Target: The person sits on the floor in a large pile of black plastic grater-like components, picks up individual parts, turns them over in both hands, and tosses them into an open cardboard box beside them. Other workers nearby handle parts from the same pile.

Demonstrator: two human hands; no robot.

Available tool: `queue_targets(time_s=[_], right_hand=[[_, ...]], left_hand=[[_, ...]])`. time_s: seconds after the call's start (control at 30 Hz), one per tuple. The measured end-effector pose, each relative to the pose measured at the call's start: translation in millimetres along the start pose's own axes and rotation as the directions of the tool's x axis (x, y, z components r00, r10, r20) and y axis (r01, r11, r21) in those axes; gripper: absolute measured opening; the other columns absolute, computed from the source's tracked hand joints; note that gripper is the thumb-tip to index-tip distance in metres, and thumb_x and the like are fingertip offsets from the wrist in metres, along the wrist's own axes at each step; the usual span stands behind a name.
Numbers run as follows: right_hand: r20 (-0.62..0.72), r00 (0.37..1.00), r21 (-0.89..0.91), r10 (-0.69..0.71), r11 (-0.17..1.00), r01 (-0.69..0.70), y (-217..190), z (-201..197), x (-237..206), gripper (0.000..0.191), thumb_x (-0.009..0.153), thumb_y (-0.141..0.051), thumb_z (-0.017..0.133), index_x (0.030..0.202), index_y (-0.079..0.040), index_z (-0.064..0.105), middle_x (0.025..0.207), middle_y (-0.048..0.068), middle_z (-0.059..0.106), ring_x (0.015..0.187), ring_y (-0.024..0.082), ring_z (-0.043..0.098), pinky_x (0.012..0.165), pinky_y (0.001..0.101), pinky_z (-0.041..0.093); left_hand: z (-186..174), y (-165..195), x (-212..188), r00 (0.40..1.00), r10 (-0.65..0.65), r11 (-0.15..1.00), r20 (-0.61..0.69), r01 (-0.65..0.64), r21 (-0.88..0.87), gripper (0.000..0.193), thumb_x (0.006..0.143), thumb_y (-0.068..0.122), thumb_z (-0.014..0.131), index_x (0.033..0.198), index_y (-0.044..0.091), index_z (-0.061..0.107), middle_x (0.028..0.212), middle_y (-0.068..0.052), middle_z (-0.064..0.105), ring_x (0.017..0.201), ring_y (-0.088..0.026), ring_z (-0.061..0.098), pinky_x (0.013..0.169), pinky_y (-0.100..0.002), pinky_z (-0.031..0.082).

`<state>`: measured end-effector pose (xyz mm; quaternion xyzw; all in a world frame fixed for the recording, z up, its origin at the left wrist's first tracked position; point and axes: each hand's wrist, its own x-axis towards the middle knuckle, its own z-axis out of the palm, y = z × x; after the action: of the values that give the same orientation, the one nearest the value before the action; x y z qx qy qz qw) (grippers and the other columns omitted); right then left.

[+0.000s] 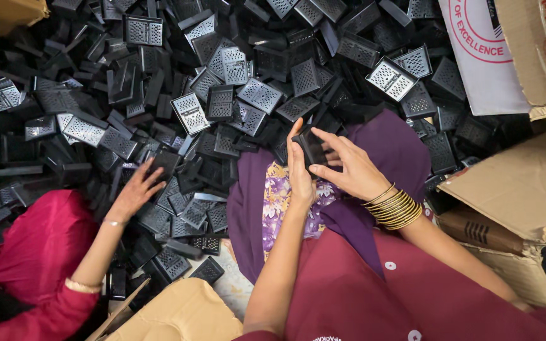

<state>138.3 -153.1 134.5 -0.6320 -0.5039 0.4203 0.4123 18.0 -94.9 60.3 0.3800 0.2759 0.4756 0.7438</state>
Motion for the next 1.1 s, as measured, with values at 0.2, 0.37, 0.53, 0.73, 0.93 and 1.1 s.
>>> queue_targets(time_s=[0.2, 0.37, 0.53, 0.73, 0.93, 1.1], right_hand=[[0.052, 0.998, -0.094, 0.028, 0.995, -0.023, 2, -5, 1, 0.088, 0.084, -0.026, 0.079, 0.159, -0.022, 0.033, 0.114, 0.015, 0.059, 0.103, 0.026, 0.071, 0.09, 0.0375, 0.062], [0.024, 0.999, -0.108, -0.028, 0.994, 0.031, 7, -3, 4, 0.082, 0.086, -0.029, 0.079, 0.157, -0.021, 0.038, 0.117, 0.016, 0.059, 0.103, 0.028, 0.071, 0.089, 0.0383, 0.062], [0.015, 0.999, -0.129, -0.041, 0.991, 0.043, 13, 0, 4, 0.081, 0.085, -0.029, 0.08, 0.155, -0.02, 0.04, 0.119, 0.015, 0.059, 0.101, 0.027, 0.071, 0.088, 0.0374, 0.061], [-0.078, 0.981, -0.008, -0.178, 0.984, 0.178, 25, 9, 3, 0.088, 0.082, -0.022, 0.081, 0.155, -0.014, 0.032, 0.115, 0.011, 0.061, 0.1, 0.026, 0.067, 0.086, 0.0343, 0.055], [-0.123, 0.99, -0.1, -0.067, 0.993, 0.055, 21, 11, -7, 0.038, 0.082, -0.013, 0.081, 0.118, -0.01, 0.07, 0.096, 0.009, 0.068, 0.086, 0.026, 0.07, 0.079, 0.033, 0.056], [-0.019, 0.955, -0.291, -0.295, 0.916, 0.277, 6, 10, -15, 0.034, 0.08, -0.012, 0.081, 0.112, -0.006, 0.072, 0.096, 0.012, 0.068, 0.092, 0.031, 0.068, 0.08, 0.0373, 0.054]], left_hand=[[-4, -1, 1, 0.988, 0.101, 0.969, 0.115, -0.124, 0.212, 0.062, 0.117, 0.051, 0.035, 0.158, 0.005, 0.044, 0.151, -0.014, 0.05, 0.131, -0.02, 0.056, 0.112, -0.033, 0.047], [-3, 0, 0, 0.994, -0.059, 0.994, 0.09, 0.05, 0.101, 0.064, 0.109, 0.051, 0.036, 0.155, 0.007, 0.038, 0.141, -0.013, 0.049, 0.118, -0.022, 0.061, 0.101, -0.037, 0.053], [-3, 2, 2, 0.996, 0.004, 0.985, 0.094, -0.019, 0.169, 0.063, 0.113, 0.05, 0.038, 0.157, 0.005, 0.04, 0.142, -0.017, 0.054, 0.126, -0.022, 0.06, 0.109, -0.035, 0.05], [-1, 3, 9, 0.991, 0.051, 0.998, -0.126, -0.047, 0.041, 0.055, 0.105, 0.041, 0.05, 0.148, 0.009, 0.04, 0.122, -0.016, 0.067, 0.11, -0.025, 0.065, 0.097, -0.038, 0.052], [-31, -2, 15, 0.898, 0.307, 0.904, -0.317, -0.171, 0.391, 0.049, 0.112, 0.042, 0.04, 0.091, 0.001, 0.057, 0.083, -0.006, 0.059, 0.077, -0.015, 0.057, 0.075, -0.028, 0.047], [-54, -12, 18, 0.834, 0.389, 0.884, -0.391, -0.218, 0.414, 0.065, 0.115, 0.047, 0.03, 0.063, 0.009, 0.033, 0.062, 0.002, 0.036, 0.06, -0.011, 0.035, 0.06, -0.031, 0.03]])
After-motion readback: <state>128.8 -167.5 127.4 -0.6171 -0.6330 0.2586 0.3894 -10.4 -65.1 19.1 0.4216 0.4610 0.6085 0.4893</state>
